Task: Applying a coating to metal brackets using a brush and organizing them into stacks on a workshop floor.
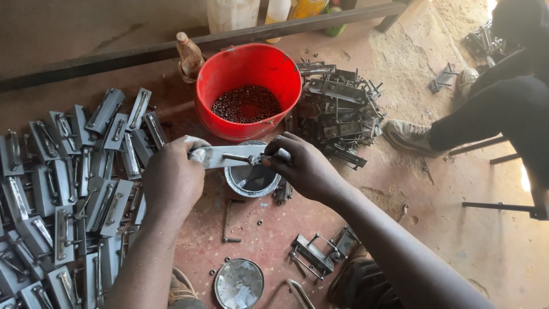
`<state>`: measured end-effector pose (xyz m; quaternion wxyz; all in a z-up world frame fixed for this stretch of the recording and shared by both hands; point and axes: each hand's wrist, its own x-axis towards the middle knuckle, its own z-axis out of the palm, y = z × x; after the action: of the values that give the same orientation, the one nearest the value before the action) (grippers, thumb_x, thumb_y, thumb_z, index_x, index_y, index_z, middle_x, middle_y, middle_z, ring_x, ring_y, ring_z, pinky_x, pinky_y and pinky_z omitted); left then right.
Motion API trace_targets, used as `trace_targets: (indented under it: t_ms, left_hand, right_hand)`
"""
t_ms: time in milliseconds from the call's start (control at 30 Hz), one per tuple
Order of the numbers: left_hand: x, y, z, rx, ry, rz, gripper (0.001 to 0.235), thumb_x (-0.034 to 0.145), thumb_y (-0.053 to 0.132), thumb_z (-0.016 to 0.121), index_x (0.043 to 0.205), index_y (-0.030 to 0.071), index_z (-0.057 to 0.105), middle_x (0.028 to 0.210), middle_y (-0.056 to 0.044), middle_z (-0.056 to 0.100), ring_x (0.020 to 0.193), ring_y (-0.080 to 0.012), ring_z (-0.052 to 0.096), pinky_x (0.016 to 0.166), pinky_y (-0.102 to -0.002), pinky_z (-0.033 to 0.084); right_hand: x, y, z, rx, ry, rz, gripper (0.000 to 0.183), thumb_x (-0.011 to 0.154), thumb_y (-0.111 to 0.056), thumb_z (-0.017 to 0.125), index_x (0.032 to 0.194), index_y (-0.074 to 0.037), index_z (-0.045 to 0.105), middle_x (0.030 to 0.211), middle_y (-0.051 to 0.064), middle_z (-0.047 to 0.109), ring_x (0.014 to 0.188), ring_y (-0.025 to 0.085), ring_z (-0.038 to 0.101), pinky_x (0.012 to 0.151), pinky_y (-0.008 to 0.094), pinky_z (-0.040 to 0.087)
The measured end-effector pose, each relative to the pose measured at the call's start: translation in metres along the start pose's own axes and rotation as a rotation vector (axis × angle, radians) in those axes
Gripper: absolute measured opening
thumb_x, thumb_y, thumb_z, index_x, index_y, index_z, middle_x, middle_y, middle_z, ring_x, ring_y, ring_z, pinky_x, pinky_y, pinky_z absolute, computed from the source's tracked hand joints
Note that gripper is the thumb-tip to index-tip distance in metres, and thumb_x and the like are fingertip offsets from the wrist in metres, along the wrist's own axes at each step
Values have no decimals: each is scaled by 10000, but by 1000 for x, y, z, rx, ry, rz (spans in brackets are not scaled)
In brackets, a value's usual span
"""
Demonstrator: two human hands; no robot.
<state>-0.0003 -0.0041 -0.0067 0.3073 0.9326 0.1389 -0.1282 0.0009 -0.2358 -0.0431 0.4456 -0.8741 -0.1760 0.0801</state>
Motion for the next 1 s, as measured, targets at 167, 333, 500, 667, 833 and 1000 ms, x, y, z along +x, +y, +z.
trace_targets:
  t_ms: [167,333,500,667,833,1000]
  left_hand:
    - [-6,3,5,-12,16,76,277,924,118,600,1118,170,790,1001,-144,776,1028,-403,727,867,-577,586]
    - [-1,-5,17,11,-72,107,320,922,109,569,1118,241,785,982,-66,786,1016,-352,728,865,-545,575]
    - [9,-30,34,181,-39,413,306,922,120,572,1050,293,791,937,-6,751,1021,-310,678,919,-494,522]
    - [-3,-11,41,178,-53,586,317,880,69,541,919,283,771,927,76,712,1049,-229,597,949,-427,434]
    - [0,-19,44,191,-10,715,250,810,77,609,811,300,723,929,135,665,1046,-184,553,883,-398,430]
    - [9,-19,44,84,357,740,222,876,34,770,1082,117,762,1242,-69,605,1129,-386,558,928,-542,485]
  right_hand:
    - [1,-3,8,-79,46,81,236,914,-303,748,1060,-132,675,1025,133,634,955,456,673,791,543,566]
    - [0,-3,11,-185,63,167,314,842,-236,804,1115,-173,662,1121,127,585,952,497,667,792,591,582]
    - [5,-5,1,-203,32,53,186,913,-181,708,1097,-168,687,1097,124,626,981,480,671,775,557,581]
    - [0,-27,3,-268,-130,-3,181,909,-142,676,1089,-122,684,1165,122,667,947,485,686,779,592,588]
    - [-5,14,13,-366,-218,16,196,891,-223,722,1050,-113,685,1108,107,679,911,457,704,747,571,606]
    - [-1,9,20,296,-239,587,86,851,-106,687,841,-48,748,693,111,752,507,188,691,459,289,575]
